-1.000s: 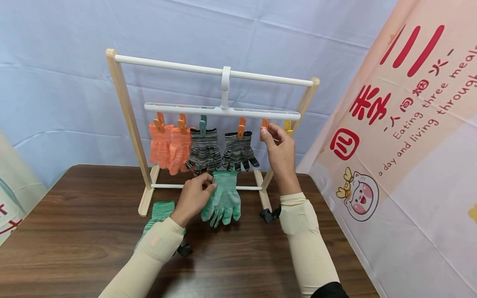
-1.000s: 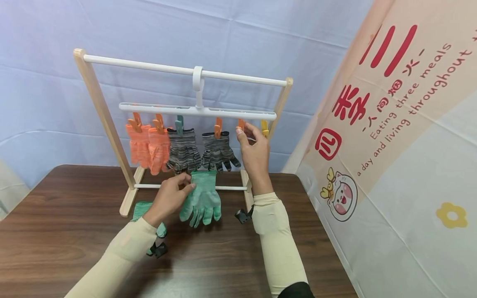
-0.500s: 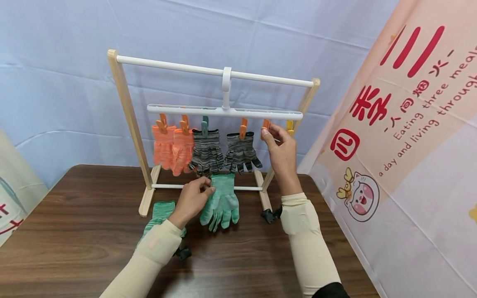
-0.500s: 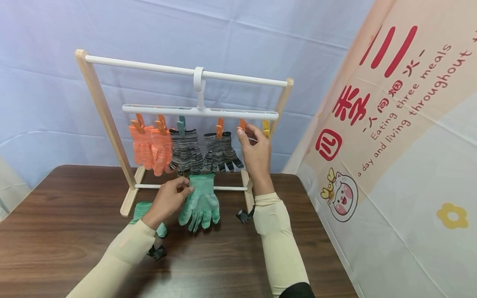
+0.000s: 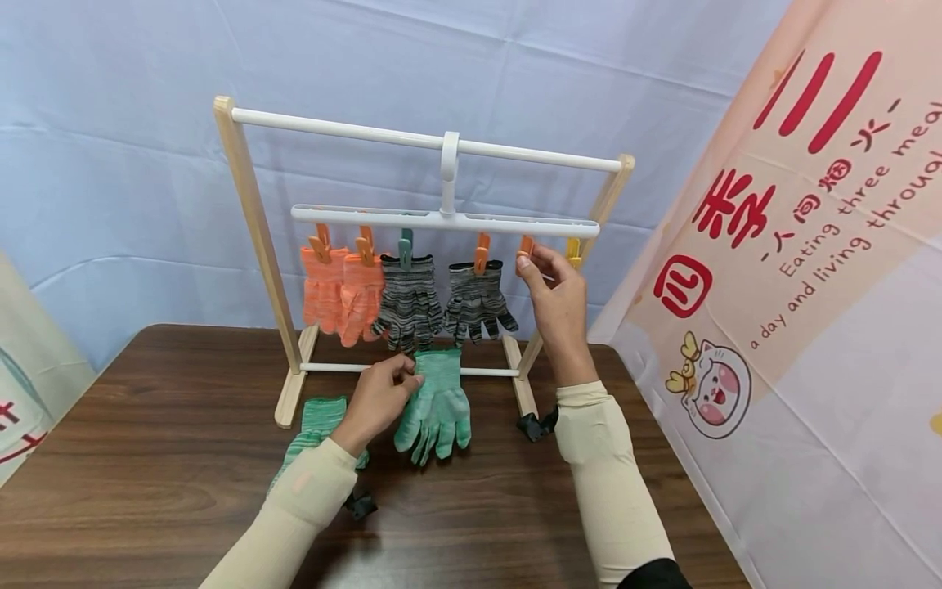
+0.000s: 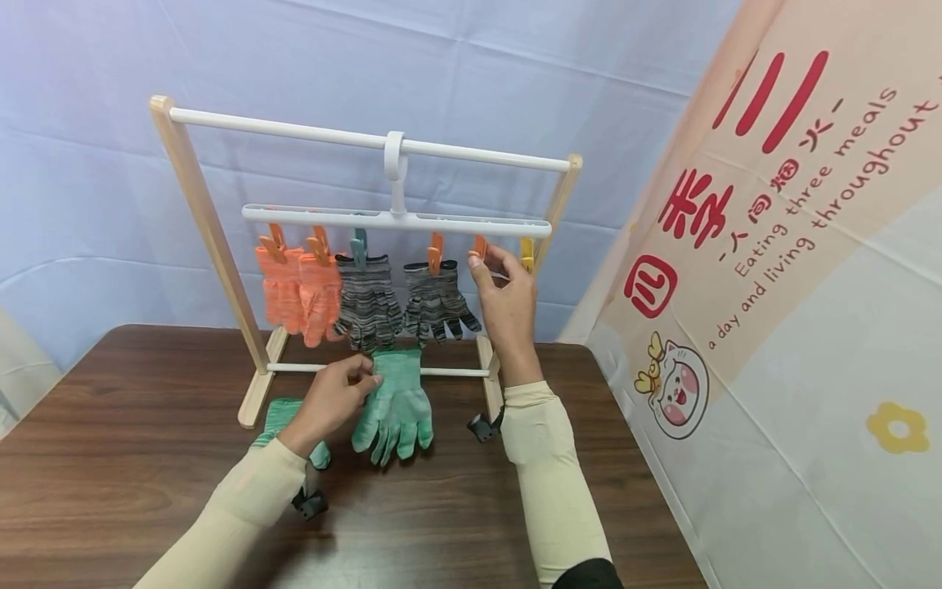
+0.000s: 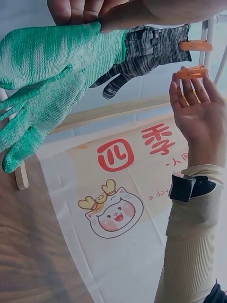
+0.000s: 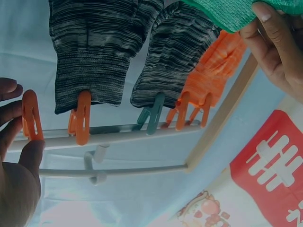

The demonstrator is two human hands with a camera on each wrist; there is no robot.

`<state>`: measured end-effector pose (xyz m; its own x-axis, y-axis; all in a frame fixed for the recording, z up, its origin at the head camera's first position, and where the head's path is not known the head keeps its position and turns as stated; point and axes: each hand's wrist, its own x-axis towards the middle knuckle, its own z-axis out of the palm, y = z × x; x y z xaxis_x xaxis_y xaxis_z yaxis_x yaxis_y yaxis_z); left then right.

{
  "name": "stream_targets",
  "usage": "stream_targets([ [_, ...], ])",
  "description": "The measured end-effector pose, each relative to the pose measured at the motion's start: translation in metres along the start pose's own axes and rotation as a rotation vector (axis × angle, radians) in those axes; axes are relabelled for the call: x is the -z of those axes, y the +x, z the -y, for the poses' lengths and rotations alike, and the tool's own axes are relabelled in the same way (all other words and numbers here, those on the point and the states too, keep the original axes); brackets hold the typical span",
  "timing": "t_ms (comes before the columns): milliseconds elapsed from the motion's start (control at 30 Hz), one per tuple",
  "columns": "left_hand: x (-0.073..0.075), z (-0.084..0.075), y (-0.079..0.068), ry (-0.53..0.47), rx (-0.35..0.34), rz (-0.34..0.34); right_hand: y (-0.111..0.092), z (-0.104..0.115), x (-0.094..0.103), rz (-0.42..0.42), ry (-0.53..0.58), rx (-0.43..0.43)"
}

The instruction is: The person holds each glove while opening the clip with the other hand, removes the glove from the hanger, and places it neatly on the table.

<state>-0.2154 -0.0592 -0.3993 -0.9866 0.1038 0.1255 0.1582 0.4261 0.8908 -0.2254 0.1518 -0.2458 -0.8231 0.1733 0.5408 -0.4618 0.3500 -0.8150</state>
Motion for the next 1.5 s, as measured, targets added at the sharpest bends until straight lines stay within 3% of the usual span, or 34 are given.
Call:
stream_targets([
  [367,-0.001,0.011,0.002,-0.012,0.046,0.006,-0.001,-0.002,0.000,-0.006,-0.003,0.004],
  [600,0.000,0.022,0.005,0.000,0.079,0.007,0.012,-0.038,0.000,-0.015,-0.002,0.033],
  [900,0.001,0.031,0.006,0.022,0.065,-0.009,0.012,-0.037,-0.001,-0.028,-0.025,0.034],
  [1500,0.003,0.047,0.014,0.044,0.118,0.052,0.009,-0.042,-0.004,-0.012,-0.012,0.010],
])
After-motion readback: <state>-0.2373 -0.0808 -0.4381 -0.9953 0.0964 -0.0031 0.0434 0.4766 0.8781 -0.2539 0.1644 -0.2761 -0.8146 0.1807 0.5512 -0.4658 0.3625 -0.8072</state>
